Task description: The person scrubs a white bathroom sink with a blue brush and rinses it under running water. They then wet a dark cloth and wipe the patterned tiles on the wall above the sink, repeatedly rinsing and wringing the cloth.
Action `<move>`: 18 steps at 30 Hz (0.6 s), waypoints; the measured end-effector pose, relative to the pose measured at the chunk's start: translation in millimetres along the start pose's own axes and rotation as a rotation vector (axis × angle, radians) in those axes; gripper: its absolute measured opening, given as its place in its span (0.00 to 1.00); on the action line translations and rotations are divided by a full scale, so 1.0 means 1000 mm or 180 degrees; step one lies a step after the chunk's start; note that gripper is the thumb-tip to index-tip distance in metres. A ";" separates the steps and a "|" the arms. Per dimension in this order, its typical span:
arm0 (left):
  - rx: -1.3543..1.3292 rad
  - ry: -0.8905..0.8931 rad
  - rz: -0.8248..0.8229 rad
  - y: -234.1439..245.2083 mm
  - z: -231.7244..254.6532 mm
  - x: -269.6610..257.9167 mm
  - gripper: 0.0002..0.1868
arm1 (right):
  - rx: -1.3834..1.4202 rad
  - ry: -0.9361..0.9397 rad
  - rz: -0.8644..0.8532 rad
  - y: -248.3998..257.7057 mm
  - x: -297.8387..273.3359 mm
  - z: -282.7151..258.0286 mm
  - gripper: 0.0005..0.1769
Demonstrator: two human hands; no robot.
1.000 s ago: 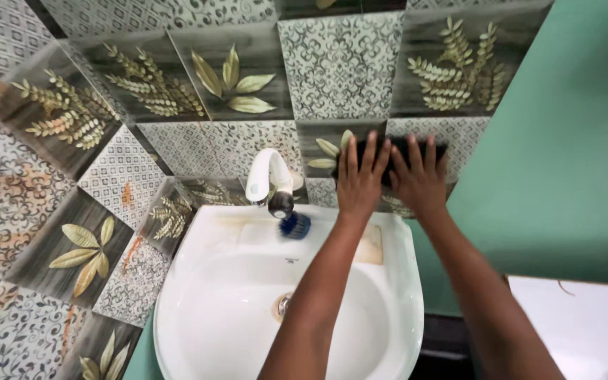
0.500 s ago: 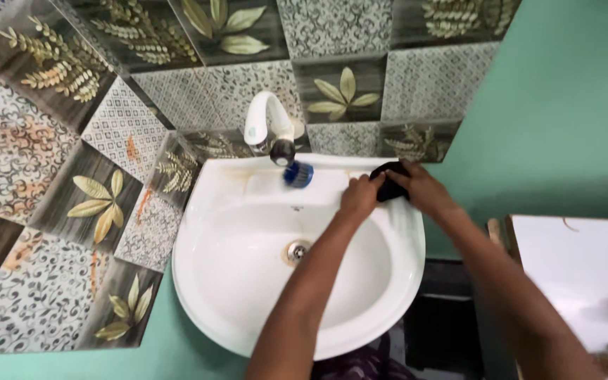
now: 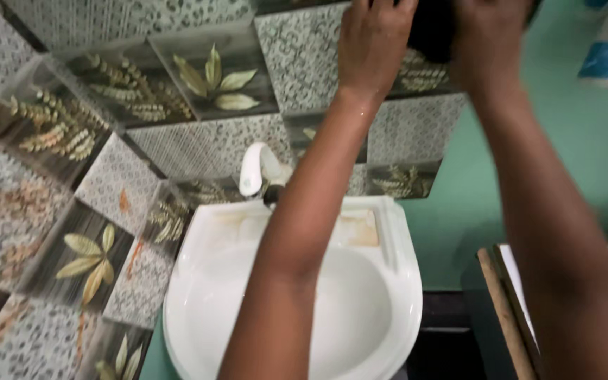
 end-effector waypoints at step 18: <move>-0.0602 -0.0668 -0.2204 -0.008 0.059 -0.278 0.27 | -0.0031 -0.0655 -0.0352 -0.211 -0.282 0.033 0.32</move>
Point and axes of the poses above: each hand's wrist, its own x-axis towards the middle knuckle, its own y-axis out of the back of the hand, z = x × y, the point moved 2 cm from there along x, towards the middle knuckle, and after that the axes turned 6 degrees about x, right-handed, at the moved point
